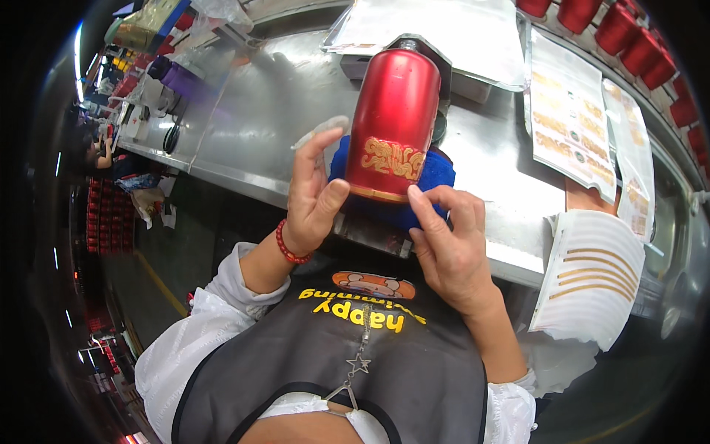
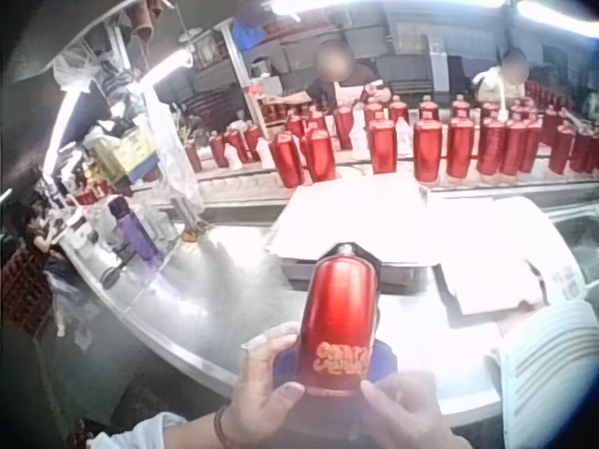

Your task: The person applies gold stickers to red cylindrical containers, smoothing each with a green pad and peeling off backing. The person handles multiple containers one at a time on a stainless steel workbench.

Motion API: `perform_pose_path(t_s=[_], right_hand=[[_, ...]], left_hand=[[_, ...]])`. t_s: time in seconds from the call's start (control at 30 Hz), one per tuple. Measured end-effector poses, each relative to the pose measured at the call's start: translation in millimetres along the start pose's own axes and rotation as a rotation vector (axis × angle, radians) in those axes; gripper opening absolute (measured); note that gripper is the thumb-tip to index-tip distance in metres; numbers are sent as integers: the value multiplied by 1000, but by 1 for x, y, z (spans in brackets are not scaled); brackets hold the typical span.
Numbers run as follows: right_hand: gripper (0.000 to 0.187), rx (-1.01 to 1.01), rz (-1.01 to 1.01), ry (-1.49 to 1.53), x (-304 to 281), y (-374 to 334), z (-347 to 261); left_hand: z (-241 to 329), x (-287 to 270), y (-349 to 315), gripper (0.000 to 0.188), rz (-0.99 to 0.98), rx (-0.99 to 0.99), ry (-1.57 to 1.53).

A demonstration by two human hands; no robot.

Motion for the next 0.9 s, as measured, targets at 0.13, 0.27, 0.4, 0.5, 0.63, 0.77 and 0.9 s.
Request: perform_pose_path(t_s=[0.13,0.27,0.4,0.5,0.63,0.77,0.9], right_hand=[[73,-36,-40,-12,5,-6,-1],[75,-36,-52,-54,8,-5,-2],[77,-33,-58,-74,8,-4,-2],[77,-26,-54,-70,7,-2,-4],[75,-19,-33,-88,7,4,-12],[68,-35,-2,-146,6,8,-18],[67,-71,10,-150,6,9,-17]], left_hand=[[-3,0,7,72,-152,-145,-86],[1,3,12,73,-167,-146,-40],[-3,0,13,74,-163,-154,-90],[-5,-3,12,74,-188,-97,-74],[-8,-1,12,68,-123,-84,-143],[-5,-1,12,66,-120,-80,-133],[0,-3,15,65,-141,-69,-57]])
Point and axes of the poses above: each hand's wrist, its own y-axis towards the middle knuckle, its own x-axis out of the palm, z = x × y, the point moved 1 cm from there along y, towards the middle knuckle, and after that the axes turned 12 degrees about x, right-handed, at the moved point
